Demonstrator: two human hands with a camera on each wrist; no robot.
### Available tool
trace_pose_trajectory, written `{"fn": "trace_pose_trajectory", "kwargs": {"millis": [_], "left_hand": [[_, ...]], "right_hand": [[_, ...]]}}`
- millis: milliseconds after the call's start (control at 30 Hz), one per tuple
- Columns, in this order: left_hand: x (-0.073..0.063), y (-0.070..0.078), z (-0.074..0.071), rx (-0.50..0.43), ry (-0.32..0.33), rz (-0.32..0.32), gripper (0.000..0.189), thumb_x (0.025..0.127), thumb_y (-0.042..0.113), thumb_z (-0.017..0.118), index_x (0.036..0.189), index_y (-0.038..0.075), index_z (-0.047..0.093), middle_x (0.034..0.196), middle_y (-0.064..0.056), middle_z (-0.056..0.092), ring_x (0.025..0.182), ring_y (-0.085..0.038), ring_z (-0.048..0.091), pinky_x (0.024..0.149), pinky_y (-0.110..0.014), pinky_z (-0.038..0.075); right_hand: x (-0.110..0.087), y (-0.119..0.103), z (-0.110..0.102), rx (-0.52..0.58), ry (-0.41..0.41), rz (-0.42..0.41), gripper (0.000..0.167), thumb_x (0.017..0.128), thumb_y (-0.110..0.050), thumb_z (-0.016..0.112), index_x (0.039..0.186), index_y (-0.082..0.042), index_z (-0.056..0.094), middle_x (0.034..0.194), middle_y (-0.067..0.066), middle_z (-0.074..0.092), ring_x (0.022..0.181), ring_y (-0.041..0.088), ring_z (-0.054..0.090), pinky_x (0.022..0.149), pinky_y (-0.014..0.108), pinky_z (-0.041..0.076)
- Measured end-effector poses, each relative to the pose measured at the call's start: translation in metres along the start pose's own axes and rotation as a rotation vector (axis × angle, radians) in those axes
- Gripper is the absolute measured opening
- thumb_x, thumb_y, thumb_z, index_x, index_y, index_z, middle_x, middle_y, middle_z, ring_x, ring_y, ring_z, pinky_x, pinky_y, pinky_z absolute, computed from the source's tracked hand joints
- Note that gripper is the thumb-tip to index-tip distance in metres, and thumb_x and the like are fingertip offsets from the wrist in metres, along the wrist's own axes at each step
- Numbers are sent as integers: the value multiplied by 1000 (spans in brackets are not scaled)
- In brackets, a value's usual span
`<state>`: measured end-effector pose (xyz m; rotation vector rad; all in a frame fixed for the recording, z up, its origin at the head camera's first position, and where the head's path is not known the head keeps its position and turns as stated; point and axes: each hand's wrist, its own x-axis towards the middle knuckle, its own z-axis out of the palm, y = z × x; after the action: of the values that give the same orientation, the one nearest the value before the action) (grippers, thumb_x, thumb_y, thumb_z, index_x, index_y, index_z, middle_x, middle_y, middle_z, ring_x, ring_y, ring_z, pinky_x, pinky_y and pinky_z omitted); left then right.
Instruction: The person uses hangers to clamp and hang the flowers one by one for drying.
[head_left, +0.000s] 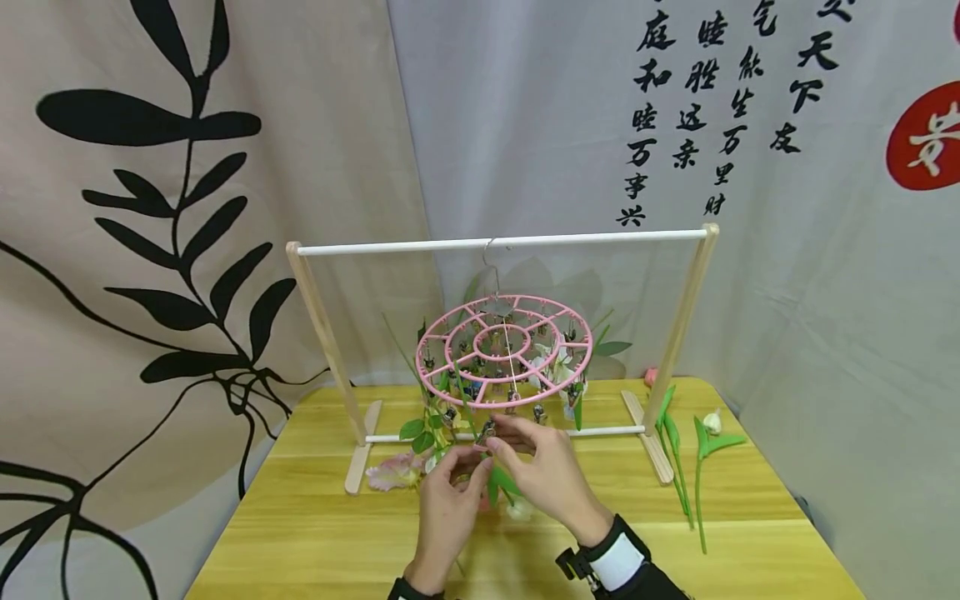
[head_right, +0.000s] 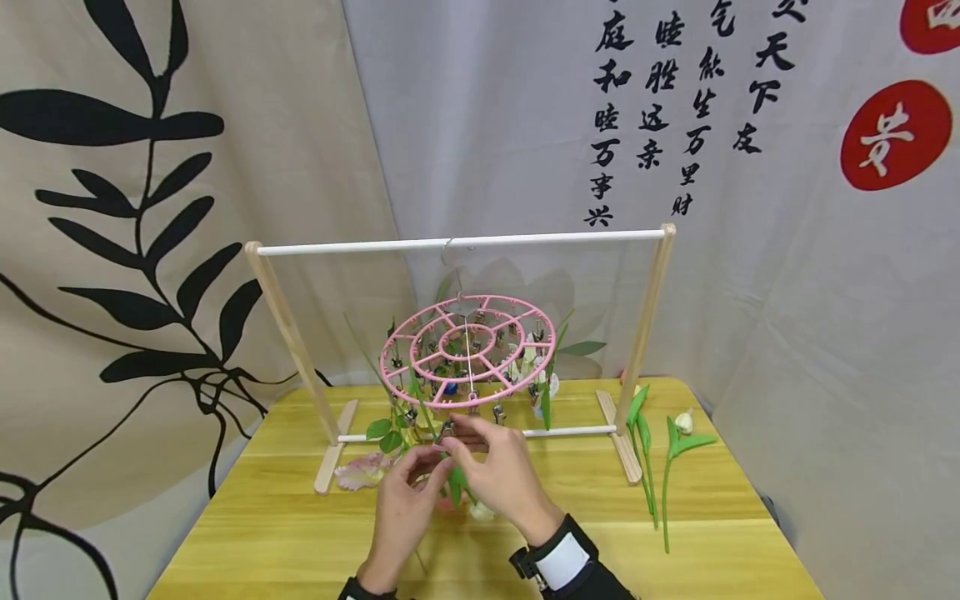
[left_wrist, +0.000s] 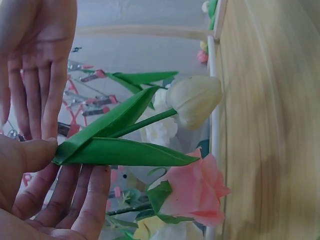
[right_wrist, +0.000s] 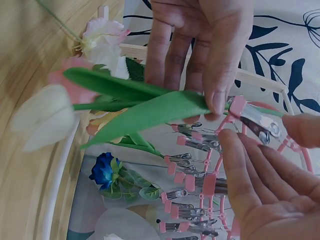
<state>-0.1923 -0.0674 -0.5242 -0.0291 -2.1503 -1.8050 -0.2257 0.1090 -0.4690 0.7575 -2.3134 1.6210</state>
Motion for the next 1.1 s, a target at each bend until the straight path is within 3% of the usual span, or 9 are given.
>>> {"fn": "trace_pose_trajectory", "kwargs": {"millis": [233, 533, 900, 1100], "left_hand": [[4, -3, -8, 10, 34, 6, 18, 110, 19, 85, 127, 13, 83, 122, -11, 84, 109, -20, 84, 82, -29, 73], [11, -6, -20, 14, 75, 46, 15, 110, 12, 84, 125, 10, 82, 125, -13, 80, 111, -21, 83, 89, -17, 68], [19, -10, -35, 61, 123, 60, 16, 110, 16, 84, 125, 10, 83, 121, -12, 86, 108, -21, 85, 91, -18, 67], [24, -13, -43, 90, 137, 59, 15, 111, 15, 83, 124, 9, 84, 119, -13, 86, 108, -23, 86, 92, -22, 69]], "right_hand": [[-12, 5, -5, -49, -12, -35, 30, 114, -19, 79, 141, -6, 82, 129, 8, 89, 111, 22, 88, 99, 32, 72], [-29, 16, -10, -92, -60, -3, 20, 114, -18, 78, 132, -15, 86, 120, 0, 90, 104, 12, 86, 93, 30, 72], [-48, 33, -5, -104, -171, 62, 15, 115, -21, 78, 124, -15, 88, 112, 0, 90, 94, 6, 83, 84, 24, 70], [-56, 39, 6, -101, -246, 56, 11, 114, -16, 79, 118, -12, 89, 105, 2, 89, 86, -1, 78, 76, 20, 67]]}}
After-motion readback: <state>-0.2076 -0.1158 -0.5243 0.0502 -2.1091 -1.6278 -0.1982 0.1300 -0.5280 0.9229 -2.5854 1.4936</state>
